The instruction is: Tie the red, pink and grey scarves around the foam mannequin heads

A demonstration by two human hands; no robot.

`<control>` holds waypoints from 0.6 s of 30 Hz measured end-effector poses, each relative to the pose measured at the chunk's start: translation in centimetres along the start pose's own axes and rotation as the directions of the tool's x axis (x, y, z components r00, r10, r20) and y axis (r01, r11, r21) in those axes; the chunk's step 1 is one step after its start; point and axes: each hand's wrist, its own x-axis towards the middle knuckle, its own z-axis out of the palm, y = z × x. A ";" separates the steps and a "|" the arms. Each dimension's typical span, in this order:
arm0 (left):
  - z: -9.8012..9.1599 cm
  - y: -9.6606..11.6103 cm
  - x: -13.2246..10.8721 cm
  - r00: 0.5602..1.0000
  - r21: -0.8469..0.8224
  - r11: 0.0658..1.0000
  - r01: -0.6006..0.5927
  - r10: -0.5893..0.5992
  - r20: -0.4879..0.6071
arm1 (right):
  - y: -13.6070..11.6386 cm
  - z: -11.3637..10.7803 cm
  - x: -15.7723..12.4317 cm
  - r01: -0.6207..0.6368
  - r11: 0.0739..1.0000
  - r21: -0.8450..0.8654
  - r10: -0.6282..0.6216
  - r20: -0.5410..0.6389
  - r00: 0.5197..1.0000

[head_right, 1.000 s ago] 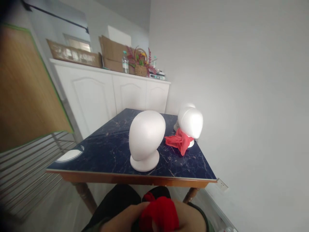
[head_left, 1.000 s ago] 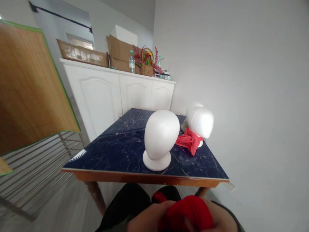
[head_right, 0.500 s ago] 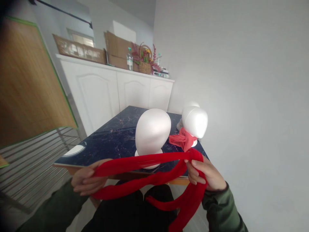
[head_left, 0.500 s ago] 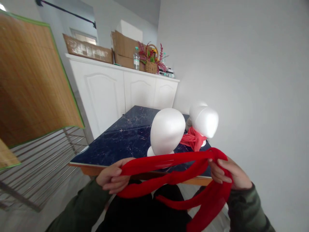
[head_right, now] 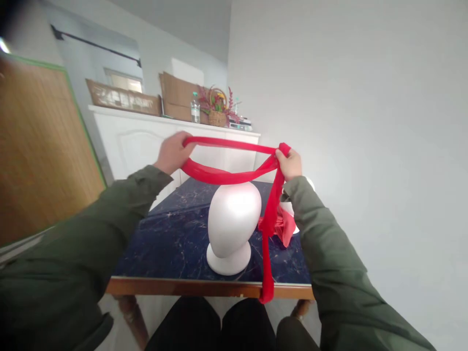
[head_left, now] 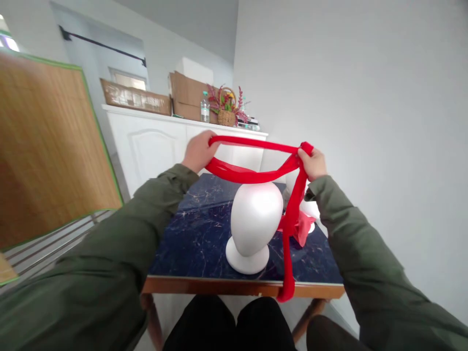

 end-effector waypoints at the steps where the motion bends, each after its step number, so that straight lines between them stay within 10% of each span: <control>1: 1.6 -0.8 -0.2 0.994 -0.011 0.998 0.057 -0.056 0.089 | 1.3 1.0 -0.3 -0.044 0.995 -0.086 0.045 0.003 0.999; 6: 7.3 -5.3 -6.8 0.817 -0.038 0.921 0.387 -0.324 0.477 | 9.2 4.2 -7.5 -0.183 0.949 -0.257 0.236 0.193 0.953; 11: 8.3 -7.4 -15.2 0.675 -0.119 0.812 0.572 -0.383 0.631 | 15.1 4.7 -16.2 -0.217 0.930 -0.297 0.307 0.301 0.903; 18: 6.6 -5.4 -24.0 0.570 -0.511 0.253 0.822 -0.345 0.746 | 16.6 3.7 -22.8 -0.233 0.951 -0.204 0.274 0.205 0.940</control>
